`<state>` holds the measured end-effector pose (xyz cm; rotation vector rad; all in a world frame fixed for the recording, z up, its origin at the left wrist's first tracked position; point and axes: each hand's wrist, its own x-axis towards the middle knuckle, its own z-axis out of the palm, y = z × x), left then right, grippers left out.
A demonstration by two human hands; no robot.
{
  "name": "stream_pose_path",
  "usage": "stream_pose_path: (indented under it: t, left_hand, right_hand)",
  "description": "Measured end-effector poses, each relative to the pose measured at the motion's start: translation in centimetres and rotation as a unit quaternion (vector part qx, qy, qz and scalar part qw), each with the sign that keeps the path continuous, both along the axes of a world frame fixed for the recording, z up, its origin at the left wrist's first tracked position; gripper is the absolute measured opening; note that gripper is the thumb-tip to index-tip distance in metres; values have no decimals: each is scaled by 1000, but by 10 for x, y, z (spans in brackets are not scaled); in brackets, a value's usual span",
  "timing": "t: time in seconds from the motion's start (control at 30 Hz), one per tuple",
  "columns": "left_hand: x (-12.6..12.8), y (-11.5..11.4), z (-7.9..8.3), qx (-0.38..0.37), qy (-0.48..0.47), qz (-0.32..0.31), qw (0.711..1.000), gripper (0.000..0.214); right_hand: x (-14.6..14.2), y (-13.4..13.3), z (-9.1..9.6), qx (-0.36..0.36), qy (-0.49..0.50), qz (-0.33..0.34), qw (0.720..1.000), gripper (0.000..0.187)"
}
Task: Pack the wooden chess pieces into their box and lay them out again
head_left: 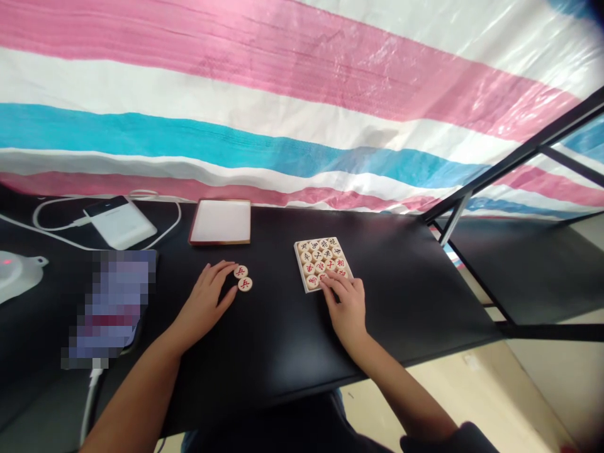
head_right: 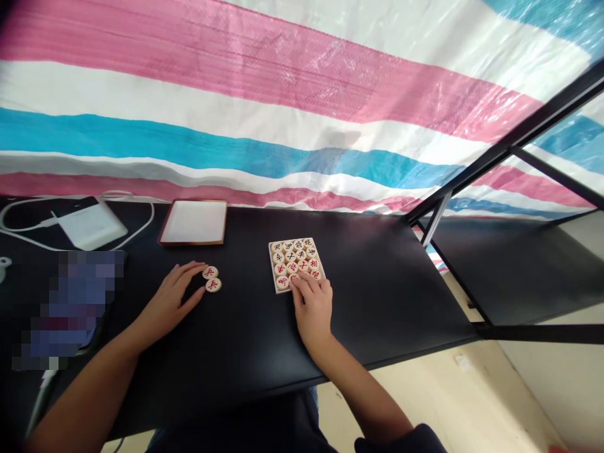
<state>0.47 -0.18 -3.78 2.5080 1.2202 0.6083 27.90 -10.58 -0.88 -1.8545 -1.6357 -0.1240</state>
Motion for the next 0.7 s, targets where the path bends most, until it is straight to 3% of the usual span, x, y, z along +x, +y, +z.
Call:
stream_pose_path:
  t: [0.1, 0.23, 0.33, 0.4, 0.53, 0.7]
  left_hand:
    - [1, -1, 2, -6, -2, 1, 1000, 38]
    - [3, -4, 7, -17, -3, 6, 1000, 36]
    - [4, -6, 10, -20, -3, 8, 1000, 37]
    - [3, -7, 11, -23, -3, 6, 1000, 36]
    - [1, -6, 11, -29, -11, -2, 1000, 35]
    - [0, -4, 5, -17, -7, -8, 1000, 34]
  right_hand:
    - [2, -7, -1, -4, -28, 1, 1000, 17]
    - [-11, -7, 17, -17, -29, 0, 999, 20]
    - [-49, 9, 29, -21, 3, 46, 999, 22]
    - [-84, 25, 31, -82, 6, 122, 989, 23]
    - [-133, 51, 25, -182, -67, 154, 969, 27]
    - [-118, 44, 17, -203, -72, 174, 961, 16]
